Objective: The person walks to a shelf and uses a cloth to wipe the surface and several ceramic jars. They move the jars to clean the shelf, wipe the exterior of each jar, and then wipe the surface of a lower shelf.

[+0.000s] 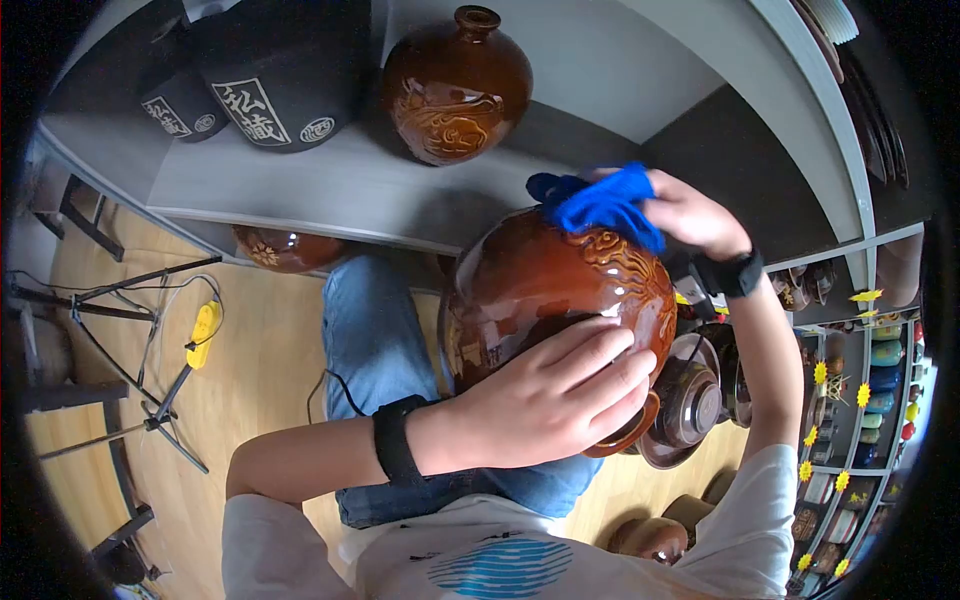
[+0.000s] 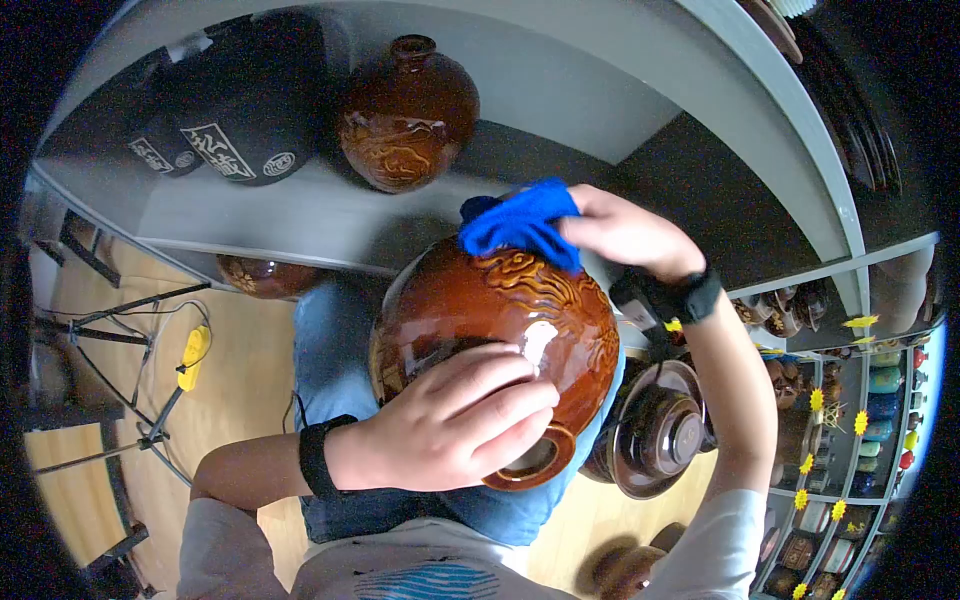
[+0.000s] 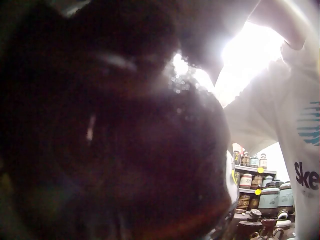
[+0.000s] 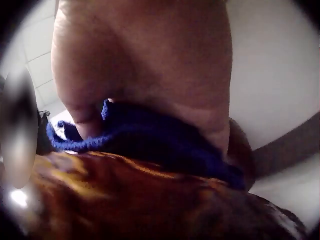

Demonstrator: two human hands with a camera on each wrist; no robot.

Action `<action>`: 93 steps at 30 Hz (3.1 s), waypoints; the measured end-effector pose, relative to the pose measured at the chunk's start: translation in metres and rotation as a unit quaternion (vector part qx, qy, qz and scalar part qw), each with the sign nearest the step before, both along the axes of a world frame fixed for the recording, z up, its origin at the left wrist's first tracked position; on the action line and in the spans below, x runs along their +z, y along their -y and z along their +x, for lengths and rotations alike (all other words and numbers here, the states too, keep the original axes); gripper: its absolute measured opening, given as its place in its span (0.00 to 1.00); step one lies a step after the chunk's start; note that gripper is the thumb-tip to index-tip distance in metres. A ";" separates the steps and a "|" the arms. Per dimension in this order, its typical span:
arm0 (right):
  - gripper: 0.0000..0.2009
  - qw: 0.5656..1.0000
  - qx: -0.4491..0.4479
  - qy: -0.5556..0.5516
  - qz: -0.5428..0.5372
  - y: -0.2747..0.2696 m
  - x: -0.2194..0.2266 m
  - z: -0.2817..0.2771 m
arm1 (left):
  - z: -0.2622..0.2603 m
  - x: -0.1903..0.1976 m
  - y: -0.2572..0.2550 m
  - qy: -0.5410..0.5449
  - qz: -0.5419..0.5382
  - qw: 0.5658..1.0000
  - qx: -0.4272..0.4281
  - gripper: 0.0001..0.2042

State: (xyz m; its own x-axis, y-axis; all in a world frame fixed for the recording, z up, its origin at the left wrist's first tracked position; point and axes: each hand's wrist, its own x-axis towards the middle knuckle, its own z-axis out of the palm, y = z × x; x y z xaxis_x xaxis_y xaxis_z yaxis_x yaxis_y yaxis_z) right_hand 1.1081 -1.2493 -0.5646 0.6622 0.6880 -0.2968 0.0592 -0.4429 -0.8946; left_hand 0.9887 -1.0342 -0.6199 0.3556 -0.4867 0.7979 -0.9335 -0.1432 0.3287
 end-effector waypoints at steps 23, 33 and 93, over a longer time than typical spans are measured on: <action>0.23 0.996 -0.089 0.015 0.003 0.024 0.007 -0.004 | 0.003 0.000 0.002 -0.009 -0.017 1.000 -0.002 0.10; 0.20 0.997 0.041 0.061 -0.013 -0.012 0.019 0.005 | 0.003 0.001 0.001 -0.002 0.001 1.000 -0.001 0.12; 0.24 0.974 0.017 0.227 0.002 0.030 0.021 -0.041 | -0.001 0.000 -0.001 -0.023 -0.006 1.000 -0.009 0.07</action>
State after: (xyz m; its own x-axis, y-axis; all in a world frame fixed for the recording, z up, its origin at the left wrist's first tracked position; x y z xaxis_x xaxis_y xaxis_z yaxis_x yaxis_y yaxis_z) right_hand 1.0671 -1.2794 -0.5440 0.7020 0.7118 0.0240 0.4638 -0.4313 -0.7738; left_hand 0.9881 -1.0335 -0.6196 0.3833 -0.4839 0.7867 -0.9199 -0.1234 0.3723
